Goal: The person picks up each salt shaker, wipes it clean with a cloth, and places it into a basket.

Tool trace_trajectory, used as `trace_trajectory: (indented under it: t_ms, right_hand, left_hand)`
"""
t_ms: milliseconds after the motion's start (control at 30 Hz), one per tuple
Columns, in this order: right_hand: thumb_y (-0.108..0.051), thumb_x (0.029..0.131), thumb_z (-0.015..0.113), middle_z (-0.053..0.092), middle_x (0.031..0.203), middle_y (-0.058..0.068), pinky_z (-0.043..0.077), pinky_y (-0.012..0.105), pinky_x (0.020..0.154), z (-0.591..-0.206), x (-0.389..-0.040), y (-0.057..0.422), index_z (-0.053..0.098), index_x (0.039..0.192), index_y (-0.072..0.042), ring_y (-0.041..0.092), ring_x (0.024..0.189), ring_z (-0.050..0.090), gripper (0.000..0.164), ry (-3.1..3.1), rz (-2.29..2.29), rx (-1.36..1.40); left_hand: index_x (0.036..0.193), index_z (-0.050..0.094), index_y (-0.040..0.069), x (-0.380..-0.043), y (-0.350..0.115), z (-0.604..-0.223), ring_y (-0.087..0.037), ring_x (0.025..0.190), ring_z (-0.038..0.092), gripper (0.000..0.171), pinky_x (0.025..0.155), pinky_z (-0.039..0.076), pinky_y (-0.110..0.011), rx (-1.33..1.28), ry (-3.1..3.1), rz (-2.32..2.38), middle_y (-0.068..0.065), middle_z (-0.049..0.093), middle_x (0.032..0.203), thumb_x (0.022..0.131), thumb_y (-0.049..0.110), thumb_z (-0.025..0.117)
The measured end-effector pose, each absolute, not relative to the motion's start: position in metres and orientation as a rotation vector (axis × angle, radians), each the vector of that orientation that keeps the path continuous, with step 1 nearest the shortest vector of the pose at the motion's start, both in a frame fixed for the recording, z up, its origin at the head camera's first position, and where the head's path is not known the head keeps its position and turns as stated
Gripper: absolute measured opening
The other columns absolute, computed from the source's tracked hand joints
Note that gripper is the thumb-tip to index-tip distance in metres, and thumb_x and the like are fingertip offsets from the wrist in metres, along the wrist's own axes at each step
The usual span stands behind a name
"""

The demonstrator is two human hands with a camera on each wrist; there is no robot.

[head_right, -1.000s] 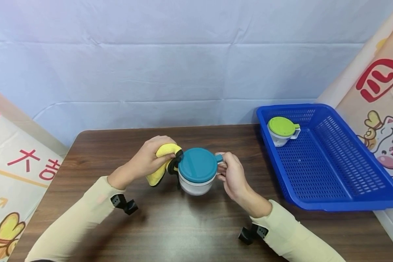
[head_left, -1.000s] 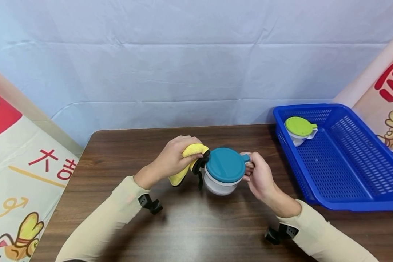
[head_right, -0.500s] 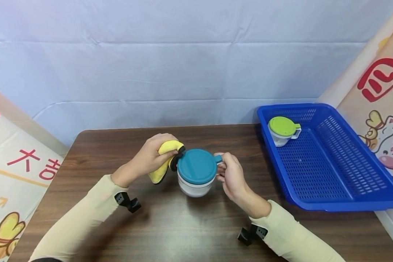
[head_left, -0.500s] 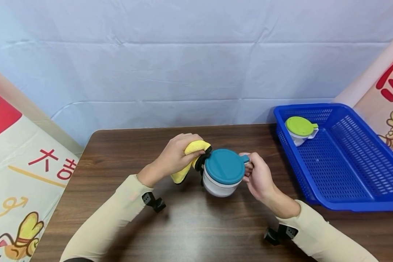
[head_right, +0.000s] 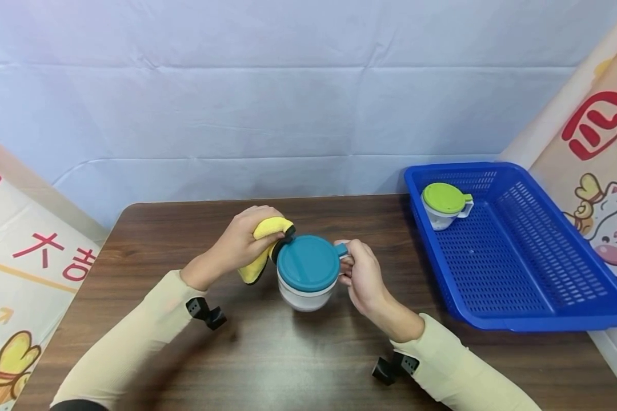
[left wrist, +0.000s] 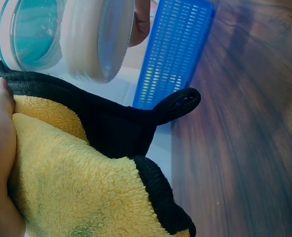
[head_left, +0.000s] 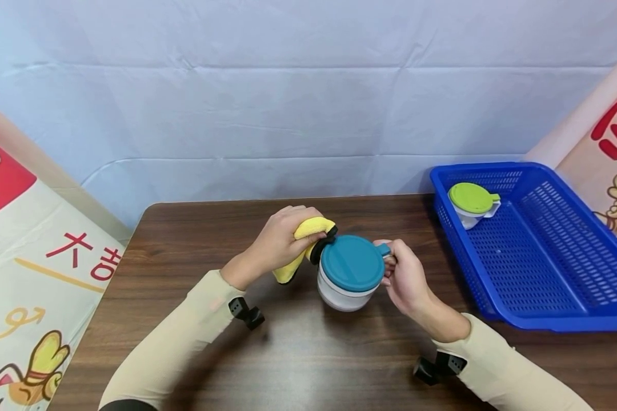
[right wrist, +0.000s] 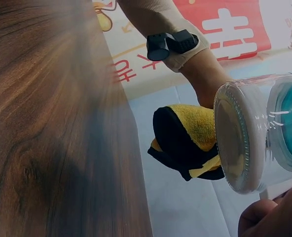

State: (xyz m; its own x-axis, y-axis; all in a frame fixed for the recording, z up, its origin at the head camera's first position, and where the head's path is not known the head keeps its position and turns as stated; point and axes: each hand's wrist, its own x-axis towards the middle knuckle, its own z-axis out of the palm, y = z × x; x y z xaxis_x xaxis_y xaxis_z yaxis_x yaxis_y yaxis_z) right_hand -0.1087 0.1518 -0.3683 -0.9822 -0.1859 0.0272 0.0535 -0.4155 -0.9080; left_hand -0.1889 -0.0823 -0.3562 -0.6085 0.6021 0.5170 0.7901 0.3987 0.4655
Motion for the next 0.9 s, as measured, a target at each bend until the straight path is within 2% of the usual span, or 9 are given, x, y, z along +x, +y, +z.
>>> trace_trajectory:
  t_ms: [600,767,900]
  right_hand:
    - [-0.005,0.096,0.023,0.014,0.063,0.004,0.003,0.032,0.051,-0.368,-0.107,0.151,0.021,0.066,-0.011,0.02,0.056,0.007,0.031,1.637,-2.509,-0.209]
    - [-0.004,0.095,0.023,0.014,0.063,0.005,0.003,0.032,0.051,-0.37,-0.108,0.151,0.021,0.065,-0.01,0.021,0.056,0.006,0.031,1.644,-2.497,-0.237]
    - [-0.004,0.094,0.023,0.014,0.062,0.005,0.003,0.033,0.051,-0.371,-0.109,0.151,0.021,0.064,-0.011,0.023,0.056,0.006,0.031,1.657,-2.49,-0.235]
  left_hand:
    - [0.107,0.068,0.009,-0.202,-0.061,-0.356,-0.018,0.084,0.06,0.018,0.085,0.048,-0.038,-1.283,-2.388,-0.983,-0.002,0.071,0.098,0.095,0.022,0.074]
    - [0.108,0.07,0.007,-0.205,-0.057,-0.357,-0.02,0.092,0.065,0.023,0.088,0.048,-0.038,-1.314,-2.322,-0.953,-0.004,0.072,0.101,0.091,0.021,0.078]
    - [0.107,0.072,0.007,-0.207,-0.055,-0.355,-0.021,0.095,0.065,0.026,0.085,0.048,-0.038,-1.34,-2.278,-0.927,-0.005,0.072,0.101,0.089,0.022,0.081]
